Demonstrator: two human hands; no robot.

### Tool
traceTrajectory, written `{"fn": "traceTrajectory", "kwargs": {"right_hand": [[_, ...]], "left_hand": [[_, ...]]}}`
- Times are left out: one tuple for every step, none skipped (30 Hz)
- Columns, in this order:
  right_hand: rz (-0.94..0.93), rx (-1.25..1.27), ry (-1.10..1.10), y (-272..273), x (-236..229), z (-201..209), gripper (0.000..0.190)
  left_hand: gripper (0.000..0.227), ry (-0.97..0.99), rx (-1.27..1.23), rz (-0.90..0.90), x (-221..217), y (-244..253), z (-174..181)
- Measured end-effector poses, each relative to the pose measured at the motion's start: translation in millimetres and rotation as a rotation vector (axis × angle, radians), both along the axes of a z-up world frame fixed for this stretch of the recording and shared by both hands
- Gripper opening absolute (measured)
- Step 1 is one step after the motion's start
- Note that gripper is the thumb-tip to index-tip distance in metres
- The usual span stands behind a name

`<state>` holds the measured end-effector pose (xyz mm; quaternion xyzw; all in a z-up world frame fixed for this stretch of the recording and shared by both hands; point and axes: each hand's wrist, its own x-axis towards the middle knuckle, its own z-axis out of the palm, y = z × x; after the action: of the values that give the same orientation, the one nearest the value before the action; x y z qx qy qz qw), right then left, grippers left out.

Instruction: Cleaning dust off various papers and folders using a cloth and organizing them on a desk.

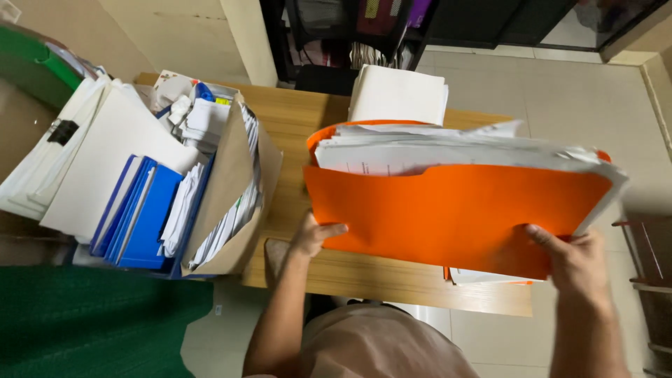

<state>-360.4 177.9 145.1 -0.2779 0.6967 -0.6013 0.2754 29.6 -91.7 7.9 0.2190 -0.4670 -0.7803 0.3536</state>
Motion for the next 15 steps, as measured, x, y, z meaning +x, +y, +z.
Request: {"fn": "traceTrajectory", "kwargs": {"right_hand": [[0.005, 0.002, 0.001, -8, 8, 27, 0.023], [0.042, 0.126, 0.048, -16, 16, 54, 0.028], [0.072, 0.252, 0.094, -21, 25, 80, 0.033], [0.071, 0.256, 0.094, -26, 33, 96, 0.033], [0.204, 0.301, 0.268, -31, 41, 114, 0.034], [0.339, 0.346, 0.441, -37, 49, 131, 0.034], [0.333, 0.351, 0.442, -44, 63, 141, 0.034], [0.304, 0.503, 0.505, -51, 76, 151, 0.035], [0.269, 0.653, 0.569, -59, 88, 161, 0.035], [0.262, 0.658, 0.571, -57, 87, 158, 0.035], [0.303, 0.515, 0.557, -57, 86, 155, 0.037], [0.341, 0.372, 0.544, -57, 85, 152, 0.038], [0.344, 0.375, 0.546, -56, 86, 151, 0.038], [0.294, 0.366, 0.536, -53, 88, 149, 0.038], [0.247, 0.356, 0.526, -51, 89, 147, 0.038]], "left_hand": [[0.064, 0.001, 0.002, 0.005, -8, 8, -16], [0.067, 0.102, 0.087, -0.014, -16, 17, -31], [0.069, 0.203, 0.173, -0.04, -25, 26, -48], [0.069, 0.203, 0.176, -0.04, -30, 31, -42], [0.073, 0.296, 0.288, -0.083, -37, 36, -37], [0.077, 0.389, 0.4, -0.126, -44, 42, -31], [0.077, 0.39, 0.405, -0.132, -45, 44, -31], [0.081, 0.424, 0.476, -0.148, -46, 46, -30], [0.084, 0.459, 0.546, -0.166, -49, 47, -29], [0.084, 0.462, 0.549, -0.173, -48, 46, -37], [0.085, 0.482, 0.538, -0.154, -48, 44, -44], [0.085, 0.502, 0.527, -0.135, -48, 42, -51], [0.085, 0.506, 0.53, -0.132, -46, 41, -52], [0.083, 0.513, 0.502, -0.107, -45, 39, -54], [0.081, 0.52, 0.474, -0.08, -43, 38, -55]]}}
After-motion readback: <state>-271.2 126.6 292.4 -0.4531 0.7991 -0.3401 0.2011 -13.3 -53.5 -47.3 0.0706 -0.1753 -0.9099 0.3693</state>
